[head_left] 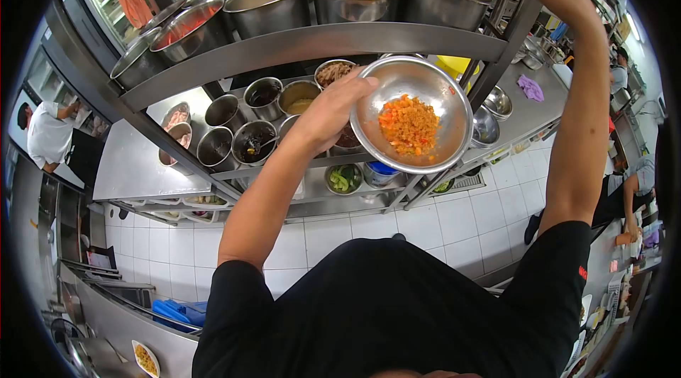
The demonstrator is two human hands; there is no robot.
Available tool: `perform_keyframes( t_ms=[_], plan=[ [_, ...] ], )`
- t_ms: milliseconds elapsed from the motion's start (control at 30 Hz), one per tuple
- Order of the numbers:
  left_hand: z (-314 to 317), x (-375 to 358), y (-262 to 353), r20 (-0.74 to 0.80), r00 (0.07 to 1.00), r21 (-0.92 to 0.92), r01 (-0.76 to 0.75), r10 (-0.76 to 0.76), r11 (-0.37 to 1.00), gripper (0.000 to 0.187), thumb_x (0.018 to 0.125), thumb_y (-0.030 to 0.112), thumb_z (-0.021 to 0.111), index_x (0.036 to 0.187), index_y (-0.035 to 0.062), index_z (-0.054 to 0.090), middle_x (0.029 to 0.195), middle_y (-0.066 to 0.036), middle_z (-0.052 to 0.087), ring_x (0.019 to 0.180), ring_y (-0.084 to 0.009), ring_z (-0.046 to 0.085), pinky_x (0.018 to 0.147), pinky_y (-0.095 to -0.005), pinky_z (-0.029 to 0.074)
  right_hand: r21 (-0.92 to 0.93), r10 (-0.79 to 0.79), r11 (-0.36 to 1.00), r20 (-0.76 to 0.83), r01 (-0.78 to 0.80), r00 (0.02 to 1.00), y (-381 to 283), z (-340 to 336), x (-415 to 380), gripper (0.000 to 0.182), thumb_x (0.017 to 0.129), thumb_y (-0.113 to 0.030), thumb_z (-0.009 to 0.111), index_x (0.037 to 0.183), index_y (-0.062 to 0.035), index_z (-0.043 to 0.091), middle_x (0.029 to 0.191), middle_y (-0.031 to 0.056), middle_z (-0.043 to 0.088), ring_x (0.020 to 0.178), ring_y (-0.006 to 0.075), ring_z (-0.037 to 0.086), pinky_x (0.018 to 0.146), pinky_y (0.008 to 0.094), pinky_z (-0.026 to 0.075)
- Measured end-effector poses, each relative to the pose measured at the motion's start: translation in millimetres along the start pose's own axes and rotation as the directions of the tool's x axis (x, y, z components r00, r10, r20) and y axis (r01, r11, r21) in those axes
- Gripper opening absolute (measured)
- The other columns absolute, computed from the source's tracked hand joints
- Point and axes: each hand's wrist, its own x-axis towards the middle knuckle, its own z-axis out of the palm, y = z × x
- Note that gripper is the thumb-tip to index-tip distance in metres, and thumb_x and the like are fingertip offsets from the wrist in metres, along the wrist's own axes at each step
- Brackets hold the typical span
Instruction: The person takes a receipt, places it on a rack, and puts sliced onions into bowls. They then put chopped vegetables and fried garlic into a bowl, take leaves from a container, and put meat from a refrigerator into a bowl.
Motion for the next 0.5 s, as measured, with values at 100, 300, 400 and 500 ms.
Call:
perform_keyframes(
  t_ms=[100,300,400,500],
  plan=[
    [2.1,2.6,0.5,-0.02,1.0,-0.014,0.02,-0.02,1.0,0.049,0.093,0.025,0.054,0.133,-0.0019,0.046,0.123,-0.011,0.055,0.113,-0.0183,0.051,0.099,-0.0306,0.041,0.116,-0.106,0.987,-0.048,0.111,0.993,17.6,15.0,-25.2,0.018,0.087,-0.022,0.065,0.097,-0.0075,0.067,0.087,0.0047,0.068,0.081,0.0186,0.065,0.073,0.0281,0.049],
    [0.2,8.5,-13.2,-0.057,0.995,-0.054,0.079,-0.082,0.995,0.05,0.091,0.025,0.055,0.132,-0.0016,0.045,0.122,-0.012,0.054,0.112,-0.0196,0.052,0.095,-0.0323,0.047,-0.155,-0.391,0.916,-0.129,0.371,0.911,-50.9,88.2,-125.8,0.015,0.079,-0.015,0.071,0.091,-0.0078,0.065,0.081,0.0055,0.065,0.074,0.0261,0.064,0.07,0.0309,0.049],
    [2.0,11.3,-22.8,-0.027,0.999,-0.047,0.029,-0.031,0.998,0.05,0.091,0.027,0.055,0.131,-0.0013,0.046,0.121,-0.011,0.055,0.111,-0.0192,0.052,0.094,-0.0318,0.047,-0.064,-0.232,0.973,-0.328,0.223,0.916,-31.0,78.6,-125.3,0.016,0.083,-0.016,0.069,0.097,-0.0096,0.067,0.092,0.0047,0.067,0.086,0.0161,0.063,0.075,0.0281,0.049],
    [3.1,4.5,-41.1,-0.063,0.998,0.005,-0.032,0.032,0.999,0.043,0.095,0.028,0.051,0.128,-0.0001,0.049,0.115,-0.01,0.058,0.106,-0.0164,0.054,0.095,-0.0314,0.043,-0.048,0.028,0.998,-0.389,-0.05,0.921,-1.2,37.8,-89.0,0.022,0.088,-0.016,0.061,0.109,-0.0117,0.068,0.109,0.0065,0.068,0.095,0.0177,0.066,0.082,0.0281,0.05]
  ],
)
